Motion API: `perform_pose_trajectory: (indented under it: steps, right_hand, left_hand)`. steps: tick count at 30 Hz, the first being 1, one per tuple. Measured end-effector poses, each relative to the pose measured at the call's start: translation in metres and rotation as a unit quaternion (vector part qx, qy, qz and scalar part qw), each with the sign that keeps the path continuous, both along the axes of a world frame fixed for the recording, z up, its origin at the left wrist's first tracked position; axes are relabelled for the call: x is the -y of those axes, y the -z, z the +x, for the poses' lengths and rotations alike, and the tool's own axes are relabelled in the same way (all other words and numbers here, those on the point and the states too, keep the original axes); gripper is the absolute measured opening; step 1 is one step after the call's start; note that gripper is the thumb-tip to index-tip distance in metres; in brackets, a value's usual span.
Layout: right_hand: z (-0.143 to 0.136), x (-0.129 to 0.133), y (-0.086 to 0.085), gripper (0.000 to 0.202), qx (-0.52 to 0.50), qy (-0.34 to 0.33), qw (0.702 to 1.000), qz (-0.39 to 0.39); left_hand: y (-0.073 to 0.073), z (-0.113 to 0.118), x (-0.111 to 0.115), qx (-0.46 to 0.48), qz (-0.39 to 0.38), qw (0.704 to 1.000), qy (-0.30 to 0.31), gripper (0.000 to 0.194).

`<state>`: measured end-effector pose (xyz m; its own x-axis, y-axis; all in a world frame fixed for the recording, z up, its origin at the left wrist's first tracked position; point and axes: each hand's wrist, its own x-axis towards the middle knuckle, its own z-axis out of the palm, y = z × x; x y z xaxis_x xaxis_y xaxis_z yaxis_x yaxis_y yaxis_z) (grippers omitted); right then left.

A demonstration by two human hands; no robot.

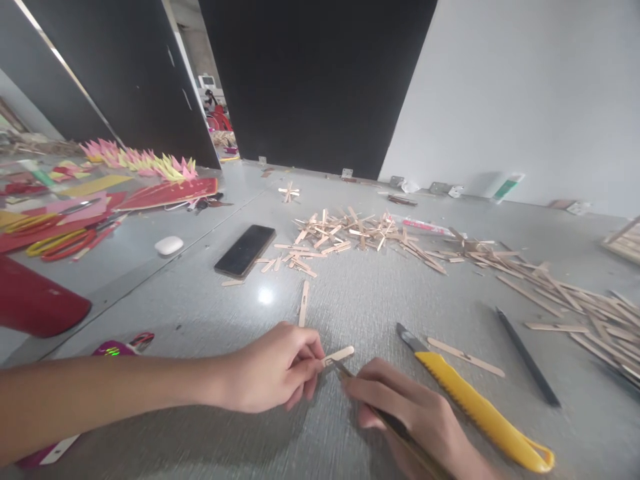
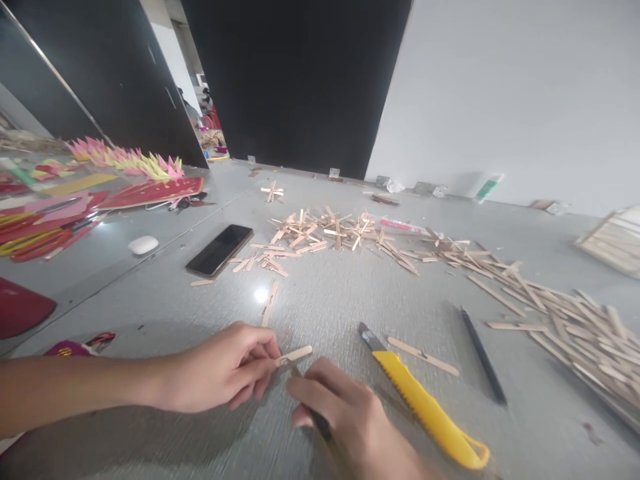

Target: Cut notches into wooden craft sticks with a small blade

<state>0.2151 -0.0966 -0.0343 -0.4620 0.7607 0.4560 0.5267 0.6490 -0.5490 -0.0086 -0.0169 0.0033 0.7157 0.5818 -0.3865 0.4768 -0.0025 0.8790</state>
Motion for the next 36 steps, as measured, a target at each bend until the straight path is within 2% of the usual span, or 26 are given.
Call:
perform_pose_trajectory:
  steps: [3,7,11,17,20,23,26,29,36]
  right_hand:
    - [0.002,-0.005,0.0,0.031,-0.054,-0.004,0.996,-0.065]
    - [0.003,-0.005,-0.009,0.032,-0.049,-0.012,0.994,-0.093]
    - [-0.003,0.0,-0.017,0.032,0.001,-0.069,0.995,-0.073]
    - [-0.007,-0.001,-0.008,0.028,0.017,-0.038,0.997,-0.059]
    - [-0.008,0.002,-0.007,0.025,0.041,-0.056,0.997,-0.02]
    - [-0.01,0.006,-0.009,0.031,0.065,-0.063,0.996,0.028]
    - [-0.009,0.007,-0.008,0.035,0.062,-0.042,0.995,0.068]
    - [-0.008,0.008,-0.005,0.027,0.076,-0.014,0.994,0.083]
    - [-0.003,0.01,-0.01,0.032,0.08,0.043,0.992,0.084]
  left_hand:
    - [0.0,-0.001,0.001,-0.005,0.008,1.0,0.008,0.019]
    - [-0.001,-0.002,0.005,-0.016,0.042,0.999,0.014,0.02]
    - [-0.003,-0.002,0.007,-0.024,0.07,0.997,0.023,0.017]
    - [0.003,-0.002,0.006,-0.015,0.096,0.995,0.032,0.022]
    - [0.003,-0.003,0.008,-0.012,0.124,0.991,0.04,0.022]
    - [0.001,-0.004,0.011,-0.006,0.164,0.985,0.046,0.02]
    - [0.002,-0.005,0.013,-0.003,0.185,0.981,0.058,0.017]
    - [0.008,-0.006,0.014,0.0,0.197,0.978,0.063,0.013]
    - [0.014,-0.005,0.018,0.009,0.218,0.976,0.021,0.012]
